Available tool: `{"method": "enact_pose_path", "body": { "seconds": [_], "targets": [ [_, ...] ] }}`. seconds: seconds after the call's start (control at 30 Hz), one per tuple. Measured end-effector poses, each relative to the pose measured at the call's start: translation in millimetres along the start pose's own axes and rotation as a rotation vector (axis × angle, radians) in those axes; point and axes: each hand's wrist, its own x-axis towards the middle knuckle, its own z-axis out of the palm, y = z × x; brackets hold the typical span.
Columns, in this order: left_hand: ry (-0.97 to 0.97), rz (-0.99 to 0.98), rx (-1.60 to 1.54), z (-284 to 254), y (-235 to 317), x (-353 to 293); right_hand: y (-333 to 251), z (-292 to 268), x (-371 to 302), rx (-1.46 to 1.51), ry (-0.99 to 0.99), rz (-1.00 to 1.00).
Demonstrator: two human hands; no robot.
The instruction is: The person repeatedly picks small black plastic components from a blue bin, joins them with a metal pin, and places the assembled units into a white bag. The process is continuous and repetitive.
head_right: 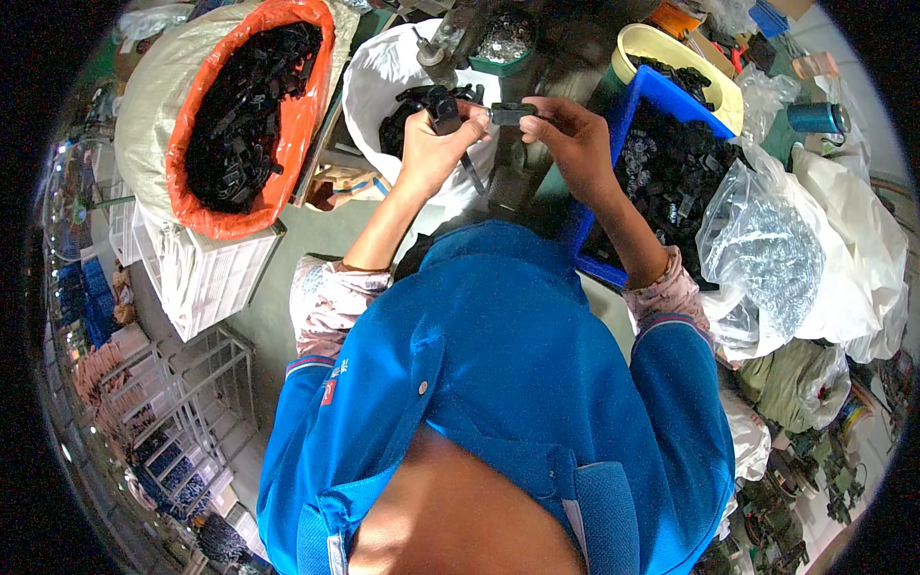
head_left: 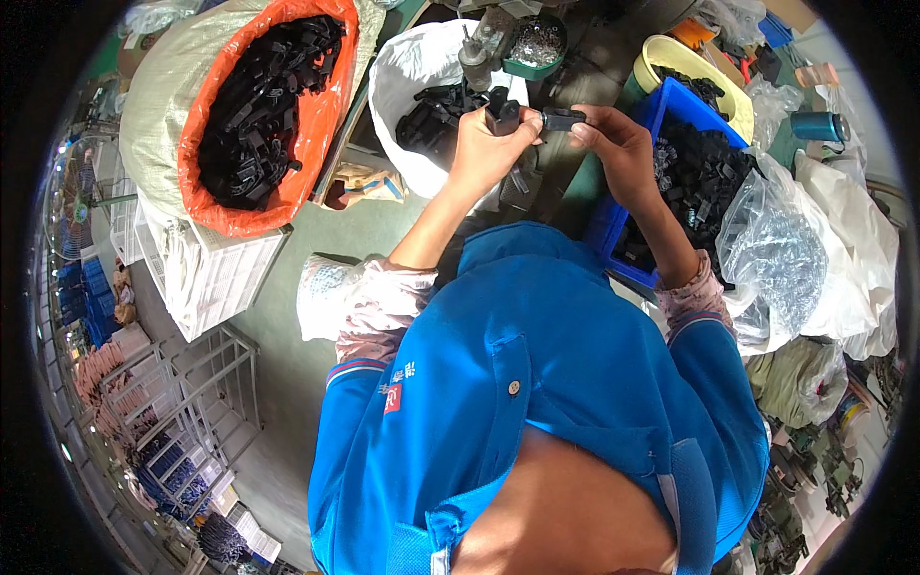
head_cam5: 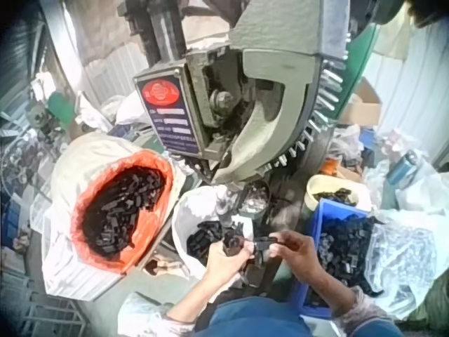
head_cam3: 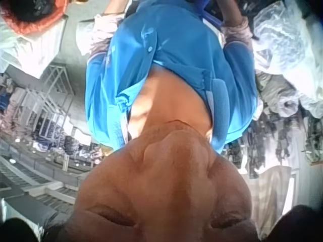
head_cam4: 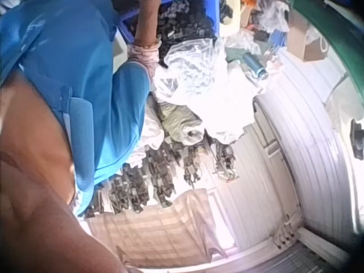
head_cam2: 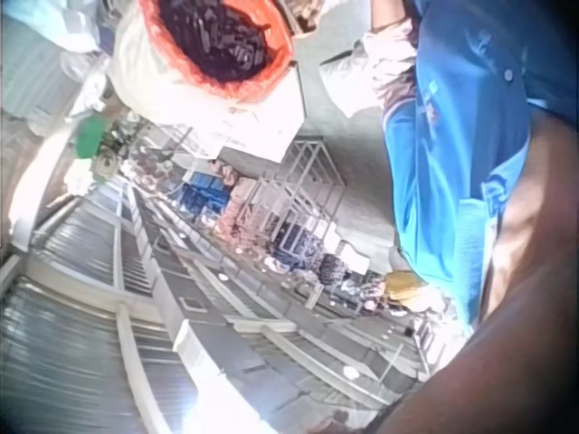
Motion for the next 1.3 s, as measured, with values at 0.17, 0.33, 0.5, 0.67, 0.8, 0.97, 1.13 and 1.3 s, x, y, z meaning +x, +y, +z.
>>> {"method": "enact_pose_path", "body": {
  "seconds": [0.17,0.33,0.5,0.67,0.8,0.97,1.13,1.3],
  "targets": [
    [-0.003,-0.125,-0.208,-1,-4,0,12,-10,8,0.302,-0.001,0.149],
    [-0.269,-0.463,-0.527,-25,4,-2,4,-28,16,0.407,-0.028,0.205],
    [-0.357,-0.379,-0.378,-25,-6,-10,-15,-29,27,0.236,-0.064,0.134],
    [-0.397,-0.386,-0.361,-20,-7,-11,-14,-36,32,0.044,-0.19,0.071],
    [-0.407,-0.409,-0.318,-15,-10,-14,-17,-39,32,-0.095,-0.234,0.043],
    [-0.427,-0.402,-0.317,-10,-12,-14,-22,-41,34,-0.219,-0.275,0.013],
    [-0.439,-0.397,-0.353,-7,-14,-16,-19,-43,36,-0.249,-0.279,0.003],
    [-0.416,-0.422,-0.368,-3,-7,-17,-20,-40,35,-0.236,-0.282,0.067]
  ]
}}
